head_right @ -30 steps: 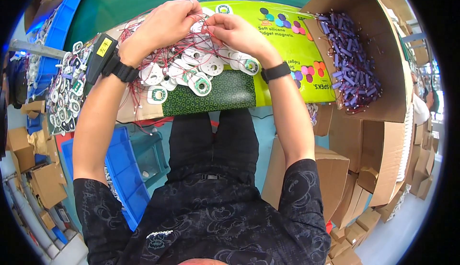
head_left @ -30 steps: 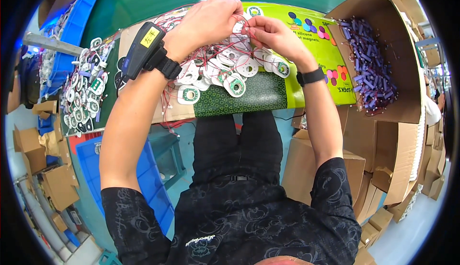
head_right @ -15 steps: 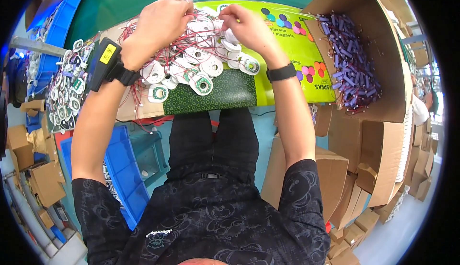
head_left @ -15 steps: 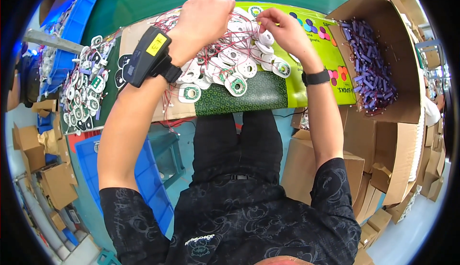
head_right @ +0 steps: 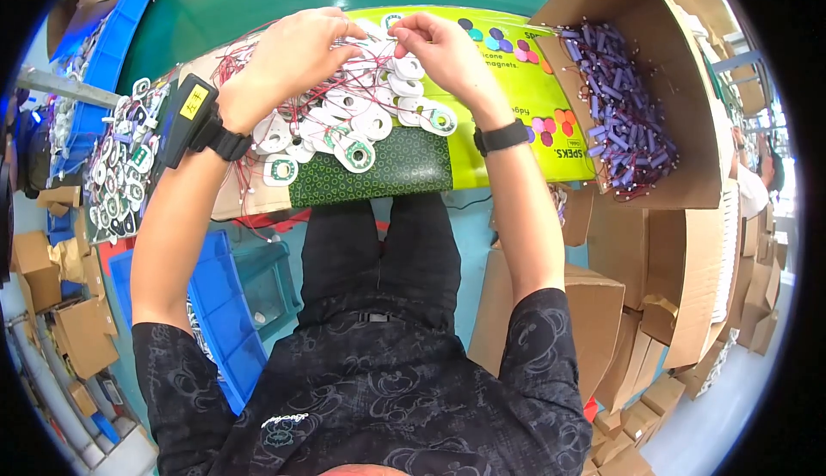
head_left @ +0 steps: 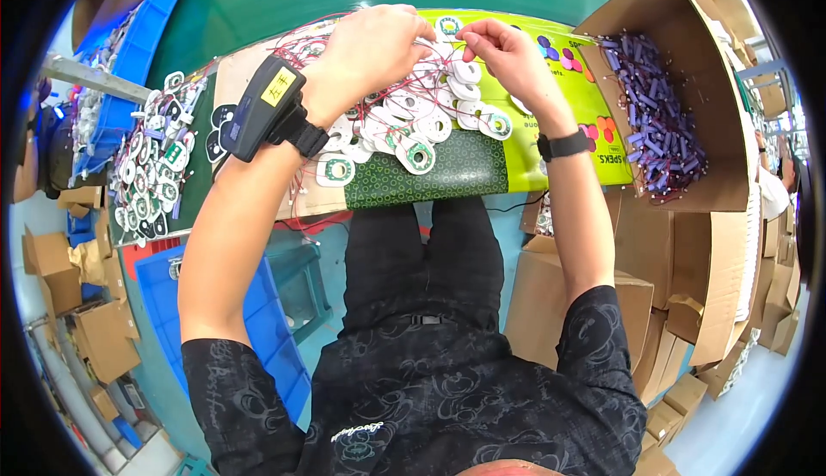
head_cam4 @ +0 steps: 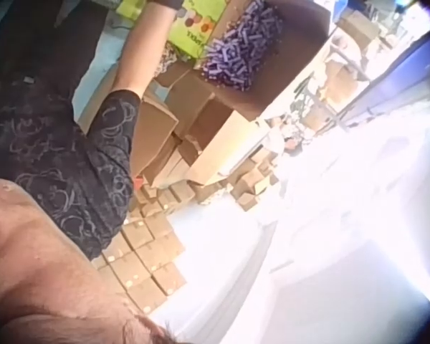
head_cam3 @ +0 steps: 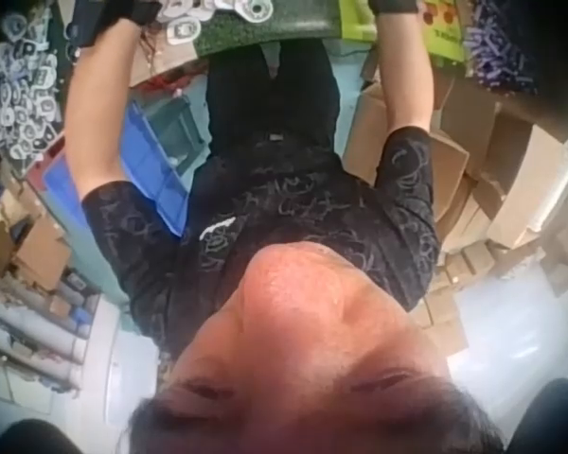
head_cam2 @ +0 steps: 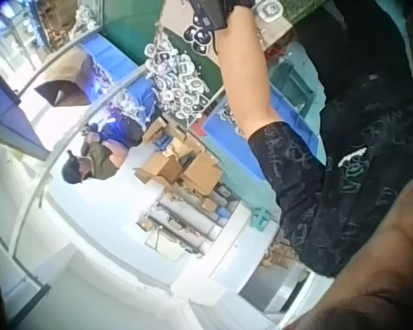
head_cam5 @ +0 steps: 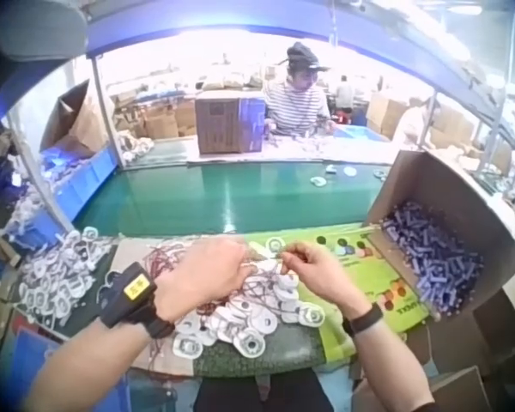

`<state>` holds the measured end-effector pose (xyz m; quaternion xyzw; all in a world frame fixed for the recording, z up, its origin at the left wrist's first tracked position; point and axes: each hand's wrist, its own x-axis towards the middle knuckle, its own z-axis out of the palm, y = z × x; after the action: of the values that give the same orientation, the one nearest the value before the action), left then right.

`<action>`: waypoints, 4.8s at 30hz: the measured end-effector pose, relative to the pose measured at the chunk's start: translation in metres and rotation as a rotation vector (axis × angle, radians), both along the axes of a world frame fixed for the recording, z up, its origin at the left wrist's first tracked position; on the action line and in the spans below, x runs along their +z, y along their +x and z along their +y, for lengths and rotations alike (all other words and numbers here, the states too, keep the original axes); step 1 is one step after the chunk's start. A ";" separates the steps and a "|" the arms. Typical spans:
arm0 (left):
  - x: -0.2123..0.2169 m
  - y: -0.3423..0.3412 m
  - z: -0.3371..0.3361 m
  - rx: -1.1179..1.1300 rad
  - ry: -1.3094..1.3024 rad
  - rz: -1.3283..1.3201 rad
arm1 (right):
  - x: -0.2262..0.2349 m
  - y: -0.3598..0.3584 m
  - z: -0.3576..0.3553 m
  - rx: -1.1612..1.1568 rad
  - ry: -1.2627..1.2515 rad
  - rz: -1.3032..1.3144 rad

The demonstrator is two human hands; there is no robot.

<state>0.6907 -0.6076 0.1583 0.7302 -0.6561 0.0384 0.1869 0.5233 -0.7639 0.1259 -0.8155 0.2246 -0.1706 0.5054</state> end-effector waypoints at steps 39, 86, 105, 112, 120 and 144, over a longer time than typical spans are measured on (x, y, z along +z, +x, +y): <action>-0.063 -0.200 -0.016 0.168 -0.355 1.670 | 0.016 -0.116 0.015 -0.541 -0.433 -0.110; -0.104 -0.184 -0.031 -0.101 -0.300 2.451 | -0.028 -0.167 0.066 -0.535 0.301 -0.138; -0.125 -0.177 -0.021 -0.007 -0.208 2.048 | -0.030 -0.155 0.065 -0.521 -0.147 -0.009; -0.125 -0.177 -0.022 0.005 -0.236 2.100 | -0.032 -0.145 0.071 -0.532 -0.364 0.026; -0.124 -0.176 -0.020 -0.007 -0.215 2.078 | -0.036 -0.142 0.066 -0.543 -0.434 0.019; -0.123 -0.178 -0.019 0.012 -0.256 2.080 | -0.031 -0.136 0.064 -0.512 -0.497 0.065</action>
<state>0.5130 -0.6269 0.0357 0.3813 -0.1594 -0.5381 0.7346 0.3877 -0.6995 0.0953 -0.8358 0.3891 -0.3153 0.2251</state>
